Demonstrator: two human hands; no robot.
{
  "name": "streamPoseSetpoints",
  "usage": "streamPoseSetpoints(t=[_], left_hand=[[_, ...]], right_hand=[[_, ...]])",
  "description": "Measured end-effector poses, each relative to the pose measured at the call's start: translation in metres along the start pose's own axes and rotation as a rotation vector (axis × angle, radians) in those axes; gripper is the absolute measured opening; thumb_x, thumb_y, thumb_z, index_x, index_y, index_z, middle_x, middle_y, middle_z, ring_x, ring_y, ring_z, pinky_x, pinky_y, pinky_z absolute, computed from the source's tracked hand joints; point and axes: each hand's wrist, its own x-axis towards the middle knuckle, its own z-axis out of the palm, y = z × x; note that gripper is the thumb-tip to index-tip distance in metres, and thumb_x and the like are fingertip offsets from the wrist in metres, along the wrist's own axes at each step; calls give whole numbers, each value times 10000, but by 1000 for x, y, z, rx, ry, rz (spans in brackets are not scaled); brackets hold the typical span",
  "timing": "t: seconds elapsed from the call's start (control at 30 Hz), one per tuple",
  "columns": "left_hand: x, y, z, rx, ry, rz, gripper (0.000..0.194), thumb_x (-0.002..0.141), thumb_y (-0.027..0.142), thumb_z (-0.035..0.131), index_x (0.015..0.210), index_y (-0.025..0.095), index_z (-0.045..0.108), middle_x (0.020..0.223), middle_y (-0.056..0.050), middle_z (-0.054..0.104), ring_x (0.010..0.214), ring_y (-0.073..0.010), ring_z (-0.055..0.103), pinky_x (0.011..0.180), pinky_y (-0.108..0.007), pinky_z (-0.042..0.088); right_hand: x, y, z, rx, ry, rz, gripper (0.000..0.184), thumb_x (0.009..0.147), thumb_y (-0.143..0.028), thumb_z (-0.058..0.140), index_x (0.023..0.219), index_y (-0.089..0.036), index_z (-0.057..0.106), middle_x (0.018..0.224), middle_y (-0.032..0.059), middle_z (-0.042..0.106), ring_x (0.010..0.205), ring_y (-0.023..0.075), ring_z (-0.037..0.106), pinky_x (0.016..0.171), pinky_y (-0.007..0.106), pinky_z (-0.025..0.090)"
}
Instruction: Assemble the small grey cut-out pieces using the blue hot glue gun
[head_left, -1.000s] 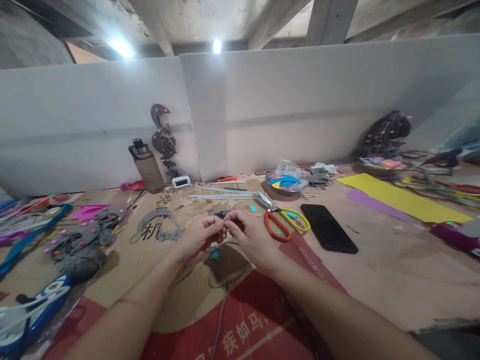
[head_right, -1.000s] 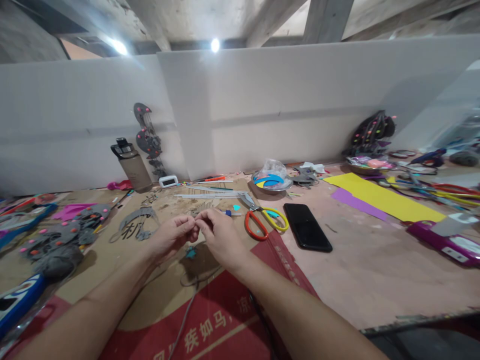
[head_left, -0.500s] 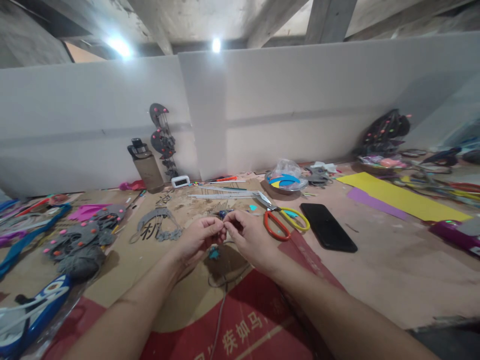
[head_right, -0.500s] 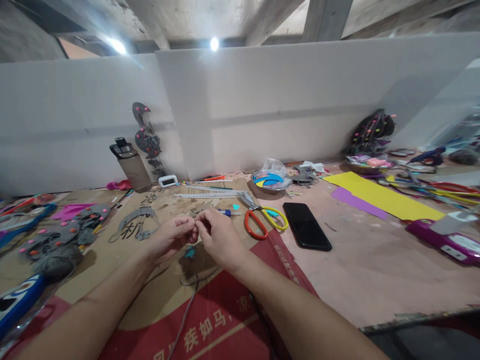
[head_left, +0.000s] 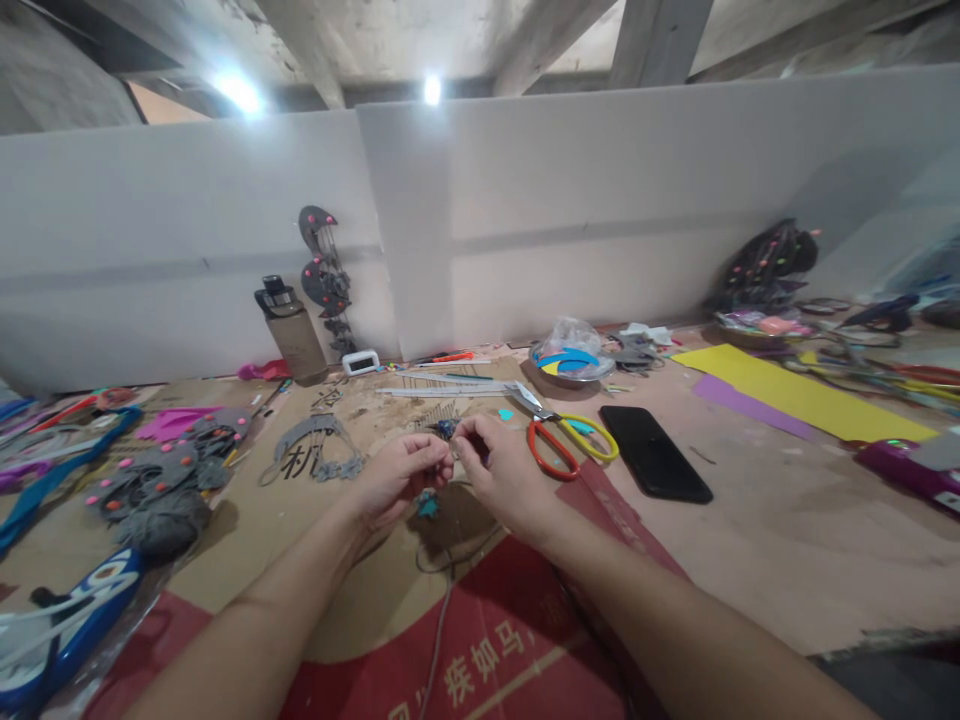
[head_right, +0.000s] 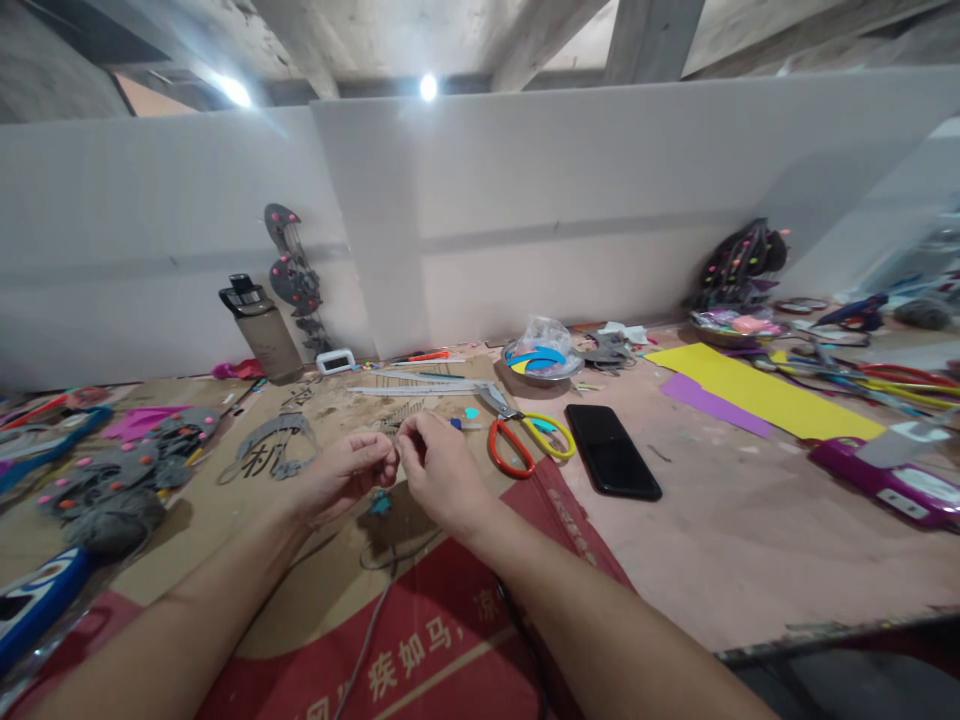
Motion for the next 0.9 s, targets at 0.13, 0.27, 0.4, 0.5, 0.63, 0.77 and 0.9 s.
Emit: streamPoseSetpoints(t=[0.13, 0.27, 0.4, 0.5, 0.63, 0.77, 0.9], left_hand=[[1, -2, -3, 2, 8, 14, 232, 746, 335, 657, 677, 120, 599, 660, -15, 567, 590, -82, 500, 582, -209, 371], [2, -2, -5, -9, 25, 12, 235, 739, 337, 666, 692, 116, 602, 672, -18, 565, 593, -79, 498, 580, -205, 373], [1, -1, -5, 8, 23, 18, 248, 737, 350, 667, 693, 113, 609, 661, -21, 564, 595, -79, 495, 577, -204, 367], [1, -2, -6, 43, 17, 33, 245, 733, 347, 669, 671, 119, 604, 642, -17, 562, 586, -79, 491, 573, -205, 362], [3, -3, -8, 78, 11, 36, 236, 724, 345, 676, 672, 124, 609, 624, -8, 557, 580, -80, 488, 575, -206, 361], [3, -3, -8, 86, 23, 42, 242, 725, 355, 671, 674, 127, 609, 653, -17, 570, 591, -82, 493, 577, -209, 365], [4, -1, -6, 61, 73, 46, 258, 695, 370, 694, 684, 128, 605, 693, -27, 585, 599, -82, 496, 578, -210, 367]], right_hand=[[1, 1, 0, 99, 3, 47, 117, 870, -228, 443, 796, -180, 519, 763, 16, 568, 708, 126, 510, 660, 247, 385], [1, 1, 1, 148, -63, 53, 119, 868, -226, 460, 828, -182, 563, 789, 14, 594, 750, 122, 535, 705, 245, 397], [0, 0, 2, 127, -81, 62, 118, 858, -223, 468, 808, -181, 566, 761, 4, 589, 709, 110, 526, 676, 234, 389], [0, -2, 1, 98, -89, 46, 89, 833, -199, 479, 782, -178, 549, 731, -4, 569, 664, 102, 503, 630, 223, 375], [1, -2, 1, 61, -70, 31, 62, 792, -155, 487, 747, -176, 524, 701, -11, 536, 646, 101, 480, 602, 219, 359], [1, 0, 1, 63, 1, 66, 62, 798, -169, 477, 743, -179, 503, 693, -11, 520, 637, 107, 466, 599, 230, 358], [1, 1, 1, 109, -15, 83, 98, 841, -217, 438, 797, -180, 517, 743, 9, 551, 685, 125, 497, 642, 250, 383]])
